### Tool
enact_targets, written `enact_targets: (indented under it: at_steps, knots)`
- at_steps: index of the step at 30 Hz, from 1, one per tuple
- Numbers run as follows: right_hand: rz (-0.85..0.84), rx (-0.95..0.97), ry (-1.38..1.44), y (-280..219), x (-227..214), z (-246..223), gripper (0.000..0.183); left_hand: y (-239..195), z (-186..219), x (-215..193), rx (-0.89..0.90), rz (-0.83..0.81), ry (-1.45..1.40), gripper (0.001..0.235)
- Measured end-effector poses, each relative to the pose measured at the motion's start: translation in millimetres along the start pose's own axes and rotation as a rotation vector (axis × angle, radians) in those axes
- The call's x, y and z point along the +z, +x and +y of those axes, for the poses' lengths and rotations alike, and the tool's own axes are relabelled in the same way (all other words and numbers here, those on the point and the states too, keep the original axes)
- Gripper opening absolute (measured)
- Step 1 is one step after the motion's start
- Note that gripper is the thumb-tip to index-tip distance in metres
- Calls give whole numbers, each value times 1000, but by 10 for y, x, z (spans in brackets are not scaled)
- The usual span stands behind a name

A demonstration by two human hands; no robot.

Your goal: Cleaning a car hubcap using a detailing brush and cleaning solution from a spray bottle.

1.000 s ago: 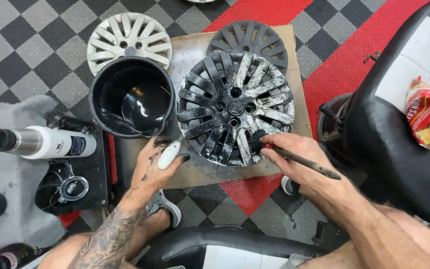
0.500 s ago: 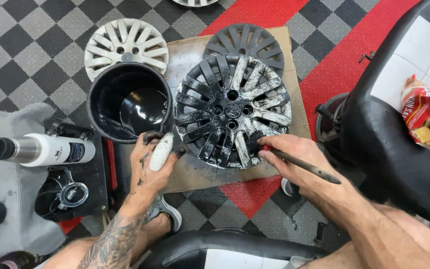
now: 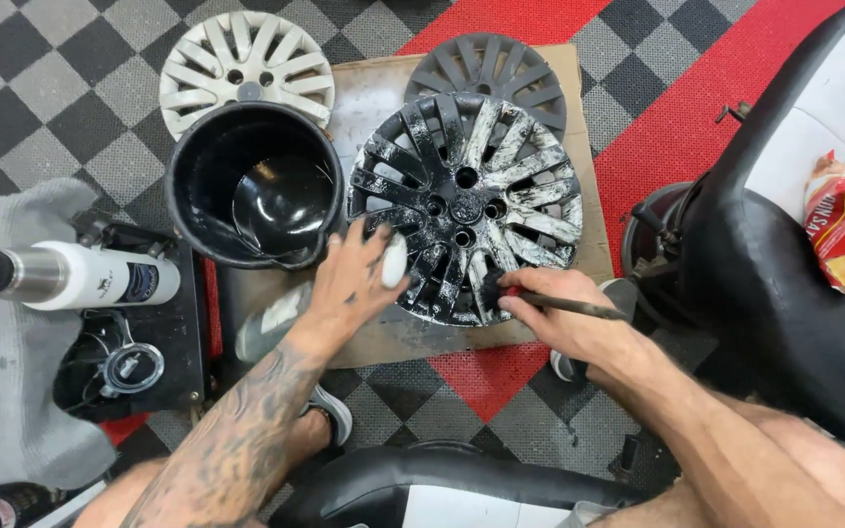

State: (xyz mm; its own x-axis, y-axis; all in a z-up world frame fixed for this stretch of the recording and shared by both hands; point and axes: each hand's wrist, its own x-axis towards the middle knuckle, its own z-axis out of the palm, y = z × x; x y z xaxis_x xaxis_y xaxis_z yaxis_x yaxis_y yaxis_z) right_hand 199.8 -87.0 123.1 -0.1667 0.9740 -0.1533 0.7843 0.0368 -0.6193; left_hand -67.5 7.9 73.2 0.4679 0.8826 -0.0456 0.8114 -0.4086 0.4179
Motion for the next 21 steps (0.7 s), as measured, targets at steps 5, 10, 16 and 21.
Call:
enact_targets:
  at_steps: [5,10,16,21]
  knots:
    - [-91,61,106,176,694,141,20,712,-42,687,-161,-92,106,78]
    - [-115,27,-88,184,1099,287,24,795,181,891,-242,-41,172,61]
    - [129,-6,-214,317,1263,376,16,881,249,926,-217,-41,88,58]
    - [-19,42,-44,338,1167,291,16,879,306,845,-219,-67,104,55]
